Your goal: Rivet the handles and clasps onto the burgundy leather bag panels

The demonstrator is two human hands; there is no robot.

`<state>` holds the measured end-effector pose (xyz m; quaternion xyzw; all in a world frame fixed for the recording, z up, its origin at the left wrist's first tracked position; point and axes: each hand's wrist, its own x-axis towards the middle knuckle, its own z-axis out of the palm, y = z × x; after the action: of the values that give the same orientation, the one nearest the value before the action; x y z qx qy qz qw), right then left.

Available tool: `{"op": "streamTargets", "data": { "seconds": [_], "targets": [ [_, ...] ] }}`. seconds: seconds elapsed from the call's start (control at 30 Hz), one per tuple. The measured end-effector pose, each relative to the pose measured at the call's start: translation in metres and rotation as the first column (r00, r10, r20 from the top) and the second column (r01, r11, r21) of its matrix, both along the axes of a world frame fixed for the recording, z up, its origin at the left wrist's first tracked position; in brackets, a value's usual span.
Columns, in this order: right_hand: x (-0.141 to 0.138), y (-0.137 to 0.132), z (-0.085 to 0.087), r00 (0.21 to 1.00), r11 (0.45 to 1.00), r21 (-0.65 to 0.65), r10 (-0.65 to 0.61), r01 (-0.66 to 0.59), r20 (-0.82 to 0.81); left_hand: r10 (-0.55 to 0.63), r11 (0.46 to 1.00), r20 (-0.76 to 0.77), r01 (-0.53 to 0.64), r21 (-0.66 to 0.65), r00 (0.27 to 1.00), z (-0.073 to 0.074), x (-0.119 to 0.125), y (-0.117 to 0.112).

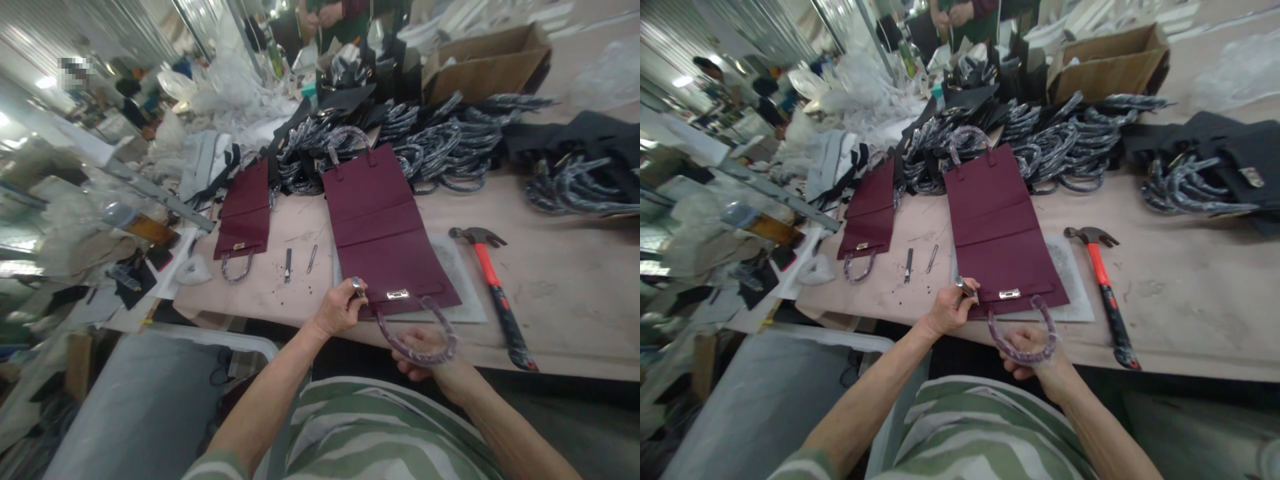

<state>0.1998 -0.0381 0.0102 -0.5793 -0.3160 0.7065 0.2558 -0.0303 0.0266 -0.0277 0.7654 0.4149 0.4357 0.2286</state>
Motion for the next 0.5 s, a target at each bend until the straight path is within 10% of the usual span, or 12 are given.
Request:
{"op": "streamTargets", "data": {
  "seconds": [0.1,0.2,0.3,0.4,0.5],
  "targets": [
    [0.045,-0.006,0.009,0.897,0.983,0.11,0.082,-0.144,0.435,-0.001,0.999,0.034,0.0,0.036,0.999,-0.004,0.002,-0.002],
    [0.087,0.014,0.022,0.506,0.894,0.332,-0.145,-0.302,0.851,0.002,1.0,0.058,-0.003,0.016,0.998,-0.005,0.004,-0.003],
    [0.11,0.045,0.027,0.256,0.735,0.445,-0.364,-0.512,0.896,0.017,1.0,0.043,-0.017,-0.015,0.999,-0.005,0.005,-0.003],
    [0.119,0.072,0.023,0.264,0.74,0.378,-0.274,-0.556,0.925,0.021,1.0,0.025,-0.02,-0.021,0.999,-0.004,0.006,-0.003],
    [0.128,0.092,0.025,0.493,0.779,0.437,-0.191,-0.449,0.849,0.022,1.0,0.032,-0.022,-0.004,0.999,-0.003,0.007,-0.001]
  ]
}}
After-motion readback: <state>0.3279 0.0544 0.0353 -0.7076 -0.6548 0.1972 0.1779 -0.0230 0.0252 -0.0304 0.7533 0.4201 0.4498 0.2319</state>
